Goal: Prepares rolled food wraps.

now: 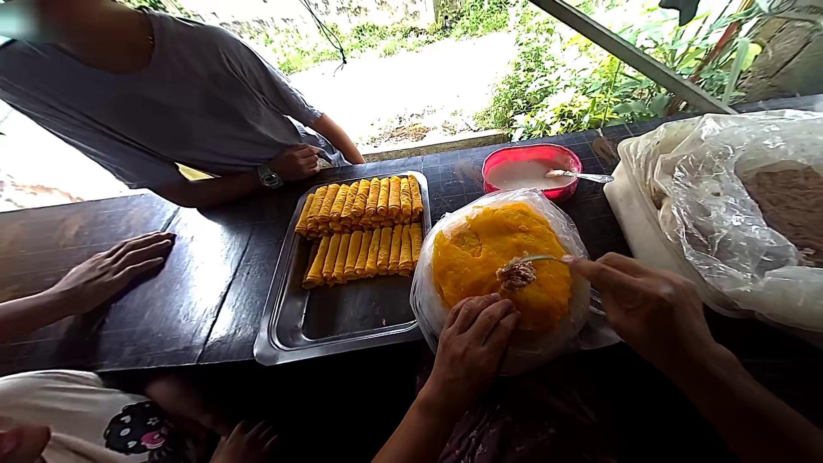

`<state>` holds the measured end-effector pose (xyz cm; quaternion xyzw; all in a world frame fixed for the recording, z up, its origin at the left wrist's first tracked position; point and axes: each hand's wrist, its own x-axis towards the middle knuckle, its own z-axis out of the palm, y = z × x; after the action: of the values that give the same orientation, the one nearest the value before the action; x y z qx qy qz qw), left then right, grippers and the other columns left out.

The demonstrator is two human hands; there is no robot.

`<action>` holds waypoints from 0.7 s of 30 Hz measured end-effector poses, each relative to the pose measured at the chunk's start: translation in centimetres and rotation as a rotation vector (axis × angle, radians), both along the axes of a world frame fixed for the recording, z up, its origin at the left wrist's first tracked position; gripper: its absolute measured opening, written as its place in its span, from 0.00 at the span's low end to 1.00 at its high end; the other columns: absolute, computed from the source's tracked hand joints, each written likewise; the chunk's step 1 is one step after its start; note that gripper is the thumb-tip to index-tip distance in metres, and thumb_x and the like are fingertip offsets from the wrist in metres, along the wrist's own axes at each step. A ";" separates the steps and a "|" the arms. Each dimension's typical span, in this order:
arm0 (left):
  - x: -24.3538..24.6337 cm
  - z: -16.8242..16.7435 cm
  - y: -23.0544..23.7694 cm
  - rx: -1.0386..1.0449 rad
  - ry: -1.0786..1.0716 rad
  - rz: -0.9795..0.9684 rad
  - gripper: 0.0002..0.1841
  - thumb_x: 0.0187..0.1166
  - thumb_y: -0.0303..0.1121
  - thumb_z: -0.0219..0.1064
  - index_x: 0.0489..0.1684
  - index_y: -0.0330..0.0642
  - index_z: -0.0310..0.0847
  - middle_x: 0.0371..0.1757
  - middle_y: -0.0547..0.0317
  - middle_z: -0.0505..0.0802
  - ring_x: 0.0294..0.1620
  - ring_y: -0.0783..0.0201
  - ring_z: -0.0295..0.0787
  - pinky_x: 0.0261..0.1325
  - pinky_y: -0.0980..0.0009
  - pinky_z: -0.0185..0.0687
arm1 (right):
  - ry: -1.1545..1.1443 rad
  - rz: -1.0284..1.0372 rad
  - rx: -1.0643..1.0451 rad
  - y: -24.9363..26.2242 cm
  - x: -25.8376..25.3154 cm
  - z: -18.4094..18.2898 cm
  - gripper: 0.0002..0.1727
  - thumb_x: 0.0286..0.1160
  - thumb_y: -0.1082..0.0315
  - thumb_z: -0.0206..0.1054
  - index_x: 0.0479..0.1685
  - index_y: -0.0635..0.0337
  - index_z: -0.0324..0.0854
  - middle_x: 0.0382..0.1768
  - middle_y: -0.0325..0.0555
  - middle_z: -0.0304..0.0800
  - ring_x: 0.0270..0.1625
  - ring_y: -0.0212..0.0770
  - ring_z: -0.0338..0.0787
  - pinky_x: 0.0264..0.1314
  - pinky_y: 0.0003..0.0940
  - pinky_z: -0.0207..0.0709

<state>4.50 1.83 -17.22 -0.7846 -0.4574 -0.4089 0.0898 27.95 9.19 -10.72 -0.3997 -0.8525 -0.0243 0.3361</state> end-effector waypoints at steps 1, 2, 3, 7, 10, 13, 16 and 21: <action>0.0 0.0 0.1 0.003 -0.002 -0.001 0.08 0.84 0.31 0.63 0.50 0.50 0.89 0.55 0.63 0.95 0.67 0.62 0.86 0.78 0.68 0.72 | -0.010 0.014 -0.005 0.1 -0.2 -0.6 0.23 0.73 0.75 0.55 0.55 0.47 0.96 0.27 0.47 0.90 0.24 0.48 0.88 0.19 0.42 0.75; 0.1 -0.1 0.1 0.007 -0.005 -0.005 0.08 0.84 0.32 0.63 0.49 0.49 0.89 0.55 0.62 0.95 0.67 0.62 0.86 0.78 0.67 0.71 | -0.016 0.026 0.001 0.1 -0.5 -1.1 0.24 0.72 0.76 0.55 0.55 0.47 0.96 0.25 0.46 0.87 0.23 0.47 0.86 0.18 0.41 0.73; 0.1 -0.2 0.2 0.010 -0.004 -0.006 0.08 0.84 0.32 0.62 0.49 0.49 0.89 0.55 0.62 0.95 0.67 0.62 0.86 0.78 0.68 0.71 | -0.025 0.030 0.008 0.1 -0.7 -1.3 0.25 0.70 0.77 0.55 0.55 0.47 0.96 0.24 0.45 0.86 0.23 0.47 0.86 0.18 0.40 0.72; -0.2 -0.3 -0.3 -0.027 -0.004 0.007 0.08 0.85 0.34 0.62 0.51 0.52 0.88 0.56 0.64 0.94 0.68 0.62 0.85 0.78 0.67 0.71 | -0.075 0.006 0.006 -0.4 -0.2 1.1 0.25 0.69 0.76 0.56 0.55 0.45 0.95 0.27 0.44 0.88 0.25 0.46 0.87 0.19 0.40 0.74; -0.6 -0.4 -0.3 -0.056 -0.003 -0.019 0.10 0.88 0.38 0.57 0.56 0.54 0.84 0.59 0.66 0.92 0.71 0.64 0.82 0.79 0.68 0.69 | -0.095 -0.157 0.052 -0.3 3.3 6.3 0.22 0.78 0.73 0.56 0.60 0.46 0.93 0.29 0.43 0.87 0.24 0.46 0.86 0.19 0.44 0.76; -0.8 -0.2 -0.1 -0.051 0.010 -0.018 0.13 0.90 0.40 0.53 0.53 0.53 0.85 0.55 0.64 0.92 0.69 0.63 0.82 0.78 0.68 0.67 | -0.228 -0.499 -0.059 0.9 8.4 13.3 0.20 0.84 0.74 0.57 0.66 0.51 0.89 0.46 0.63 0.93 0.42 0.70 0.92 0.36 0.71 0.78; -0.9 0.0 -0.1 -0.053 0.046 -0.006 0.14 0.91 0.41 0.51 0.52 0.52 0.85 0.53 0.61 0.92 0.68 0.61 0.82 0.77 0.67 0.66 | -0.360 -0.849 -0.412 4.0 12.2 17.9 0.17 0.85 0.74 0.60 0.62 0.50 0.90 0.54 0.71 0.90 0.59 0.79 0.86 0.51 0.81 0.71; -1.0 0.2 -0.4 -0.067 0.061 -0.020 0.16 0.90 0.40 0.51 0.51 0.47 0.86 0.53 0.56 0.92 0.68 0.58 0.82 0.78 0.67 0.66 | -0.563 -1.060 -0.748 8.5 15.2 15.0 0.09 0.80 0.74 0.64 0.48 0.68 0.88 0.49 0.72 0.88 0.56 0.74 0.87 0.48 0.74 0.76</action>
<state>3.53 1.42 -17.01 -0.8037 -0.4601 -0.3702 0.0733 43.18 17.72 4.29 -0.8281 -0.5488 0.0073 -0.1143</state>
